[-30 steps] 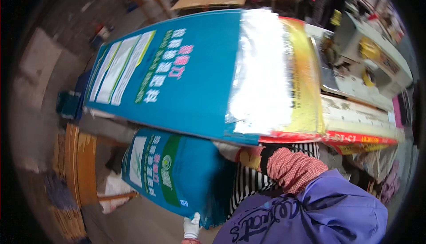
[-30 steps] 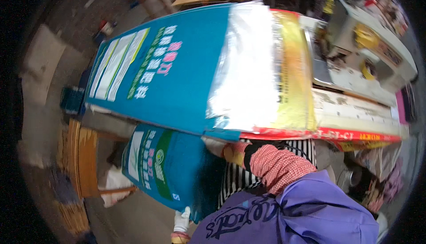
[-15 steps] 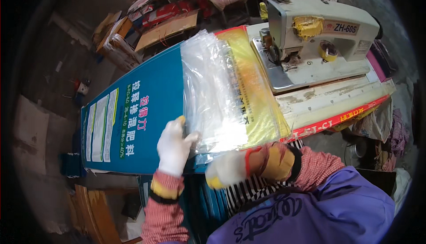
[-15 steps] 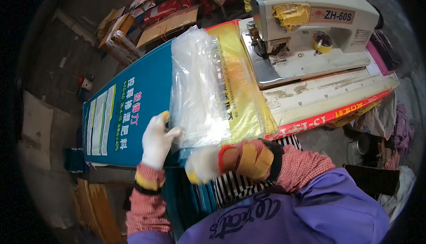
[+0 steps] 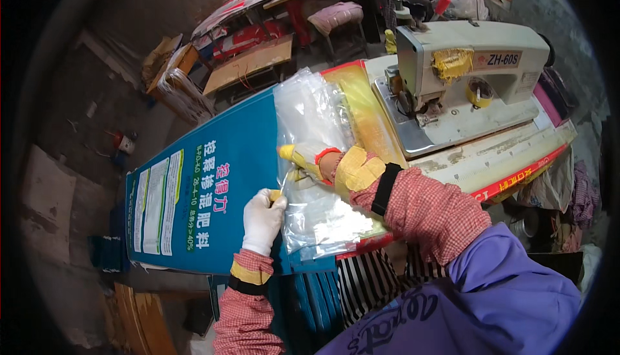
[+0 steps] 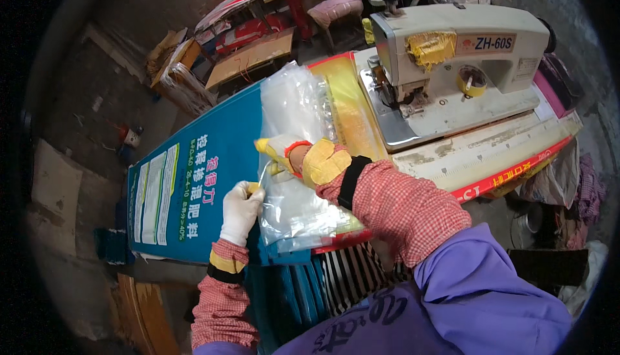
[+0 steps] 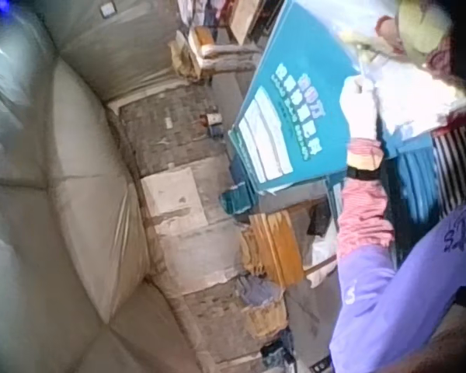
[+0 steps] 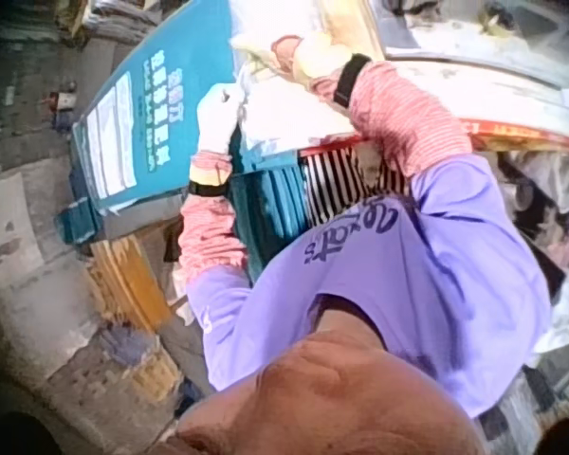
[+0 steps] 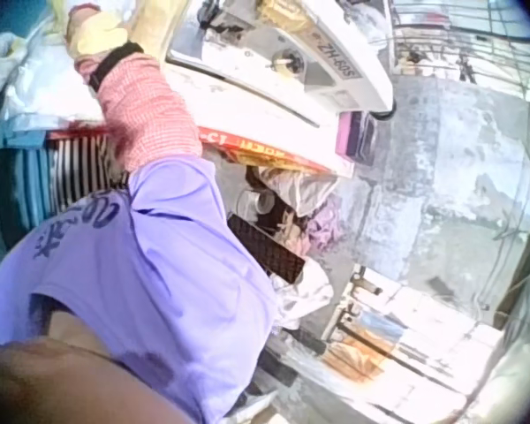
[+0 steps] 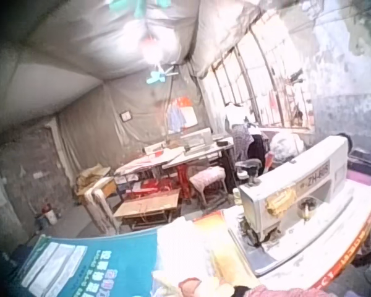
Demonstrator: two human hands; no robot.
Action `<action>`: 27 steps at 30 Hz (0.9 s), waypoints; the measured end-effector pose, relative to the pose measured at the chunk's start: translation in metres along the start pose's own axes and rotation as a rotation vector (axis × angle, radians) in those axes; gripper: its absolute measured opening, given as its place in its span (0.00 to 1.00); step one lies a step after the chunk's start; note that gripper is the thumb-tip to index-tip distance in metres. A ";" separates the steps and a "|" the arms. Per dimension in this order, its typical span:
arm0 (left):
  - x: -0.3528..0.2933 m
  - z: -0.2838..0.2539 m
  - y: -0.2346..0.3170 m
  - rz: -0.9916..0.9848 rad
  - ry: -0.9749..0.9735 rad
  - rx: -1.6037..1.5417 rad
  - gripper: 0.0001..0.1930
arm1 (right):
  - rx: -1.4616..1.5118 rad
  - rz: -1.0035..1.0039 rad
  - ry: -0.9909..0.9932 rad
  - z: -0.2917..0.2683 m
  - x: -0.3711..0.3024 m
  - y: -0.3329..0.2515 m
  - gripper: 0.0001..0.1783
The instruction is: Processing and sewing large green agricultural bags using an industrial sewing machine.
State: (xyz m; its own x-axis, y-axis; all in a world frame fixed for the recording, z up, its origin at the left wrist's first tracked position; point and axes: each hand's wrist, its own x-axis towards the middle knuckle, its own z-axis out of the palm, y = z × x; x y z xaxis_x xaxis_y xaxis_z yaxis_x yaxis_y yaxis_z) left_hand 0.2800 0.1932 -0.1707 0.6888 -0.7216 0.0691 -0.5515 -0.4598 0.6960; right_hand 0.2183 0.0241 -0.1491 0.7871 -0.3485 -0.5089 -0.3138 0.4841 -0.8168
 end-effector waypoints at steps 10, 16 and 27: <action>0.029 -0.019 0.020 -0.134 -0.221 -0.241 0.10 | -0.213 -0.132 -0.099 -0.033 0.102 0.042 0.10; 0.053 -0.015 0.006 -0.179 -0.064 -0.545 0.13 | -0.832 -0.396 0.063 0.029 0.059 -0.002 0.28; 0.032 -0.139 -0.038 0.151 0.520 -0.712 0.06 | -1.264 -0.554 0.310 -0.022 0.013 -0.012 0.27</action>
State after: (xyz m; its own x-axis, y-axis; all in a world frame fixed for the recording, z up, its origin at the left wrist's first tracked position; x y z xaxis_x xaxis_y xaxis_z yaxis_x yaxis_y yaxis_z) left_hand 0.3884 0.2598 -0.0955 0.8542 -0.3430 0.3906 -0.3501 0.1758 0.9200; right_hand 0.2206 -0.0041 -0.1519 0.8684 -0.4933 0.0505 -0.3943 -0.7487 -0.5329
